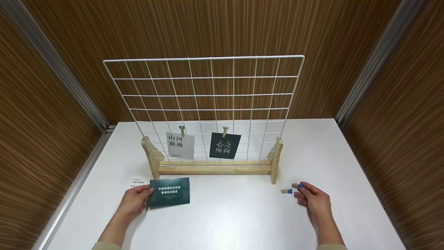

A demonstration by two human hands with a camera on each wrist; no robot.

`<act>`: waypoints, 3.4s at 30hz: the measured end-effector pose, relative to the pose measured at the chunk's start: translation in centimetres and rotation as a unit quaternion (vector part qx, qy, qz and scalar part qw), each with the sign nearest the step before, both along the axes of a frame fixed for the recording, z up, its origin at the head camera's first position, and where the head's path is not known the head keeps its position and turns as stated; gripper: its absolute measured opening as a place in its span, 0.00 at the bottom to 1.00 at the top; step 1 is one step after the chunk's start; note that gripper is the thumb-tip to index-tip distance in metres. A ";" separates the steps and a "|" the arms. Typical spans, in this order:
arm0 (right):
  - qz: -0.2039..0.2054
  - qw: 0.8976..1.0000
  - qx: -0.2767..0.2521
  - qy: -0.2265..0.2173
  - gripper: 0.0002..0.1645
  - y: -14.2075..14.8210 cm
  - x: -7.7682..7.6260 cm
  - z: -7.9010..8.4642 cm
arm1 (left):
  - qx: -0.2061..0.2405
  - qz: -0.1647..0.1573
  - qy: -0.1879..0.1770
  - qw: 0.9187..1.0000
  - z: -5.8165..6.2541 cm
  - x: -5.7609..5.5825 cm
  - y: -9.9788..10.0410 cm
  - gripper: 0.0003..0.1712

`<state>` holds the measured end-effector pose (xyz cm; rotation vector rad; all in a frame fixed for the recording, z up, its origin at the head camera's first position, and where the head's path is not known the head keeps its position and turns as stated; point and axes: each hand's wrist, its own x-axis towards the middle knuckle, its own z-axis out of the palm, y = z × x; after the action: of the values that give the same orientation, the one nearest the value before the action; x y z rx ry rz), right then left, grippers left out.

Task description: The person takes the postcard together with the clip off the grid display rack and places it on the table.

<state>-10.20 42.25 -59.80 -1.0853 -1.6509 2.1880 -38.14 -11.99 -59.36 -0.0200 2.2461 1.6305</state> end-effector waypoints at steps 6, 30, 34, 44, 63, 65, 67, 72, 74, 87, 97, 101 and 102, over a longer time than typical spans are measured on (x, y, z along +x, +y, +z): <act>0.006 1.000 -0.001 0.008 0.21 0.0 0.0 0.0 | 0.000 -0.003 -0.009 1.000 0.1 0.0 0.2 0.19; 0.004 1.000 0.030 0.007 0.29 -0.4 -0.1 -0.3 | -0.031 -0.018 -0.013 0.999 0.3 -0.3 0.1 0.21; 0.009 0.999 0.036 0.008 0.32 -0.4 -0.1 -0.2 | -0.033 -0.022 -0.009 0.999 0.1 -0.4 0.1 0.22; 0.007 0.999 0.032 -0.001 0.35 -0.5 -0.2 -0.2 | -0.048 -0.026 -0.010 0.998 0.3 -1.0 0.2 0.20; 0.022 0.996 0.082 -0.010 0.36 -0.4 -0.2 -0.6 | -0.067 -0.017 -0.010 0.998 1.0 -0.9 -0.2 0.20; 0.025 0.996 0.089 -0.016 0.36 -0.4 -0.2 -0.6 | -0.067 -0.017 -0.010 0.998 1.0 -0.8 -0.3 0.19; 0.022 0.996 0.082 -0.014 0.35 -0.5 -0.2 -0.6 | -0.068 -0.013 -0.011 0.998 1.0 -0.7 -0.5 0.19; 0.012 0.998 0.056 0.006 0.32 -0.5 -0.1 -0.5 | -0.066 -0.010 -0.006 0.998 1.0 -0.6 -0.9 0.18; 0.009 0.998 0.054 0.006 0.31 -0.5 -0.1 -0.4 | -0.063 -0.008 -0.004 0.998 1.1 -0.5 -0.9 0.18; 0.011 0.998 0.069 -0.005 0.38 -0.4 -0.2 -0.7 | -0.071 -0.005 0.003 0.997 1.6 0.0 -1.3 0.17; 0.005 0.995 0.091 -0.028 0.37 -0.6 -0.2 -0.6 | -0.066 -0.012 0.012 0.998 3.4 0.2 -0.9 0.20; -0.006 0.996 0.082 -0.030 0.37 -0.9 0.0 -0.7 | -0.054 -0.015 0.022 0.998 4.1 0.4 -0.5 0.20; -0.011 0.997 0.076 -0.028 0.37 -1.0 0.0 -0.8 | -0.051 -0.015 0.023 0.998 4.3 0.5 -0.4 0.20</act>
<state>-10.19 41.24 -60.56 -1.1269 -1.7870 1.9995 -37.68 -12.41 -55.06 0.0256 2.3511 1.5137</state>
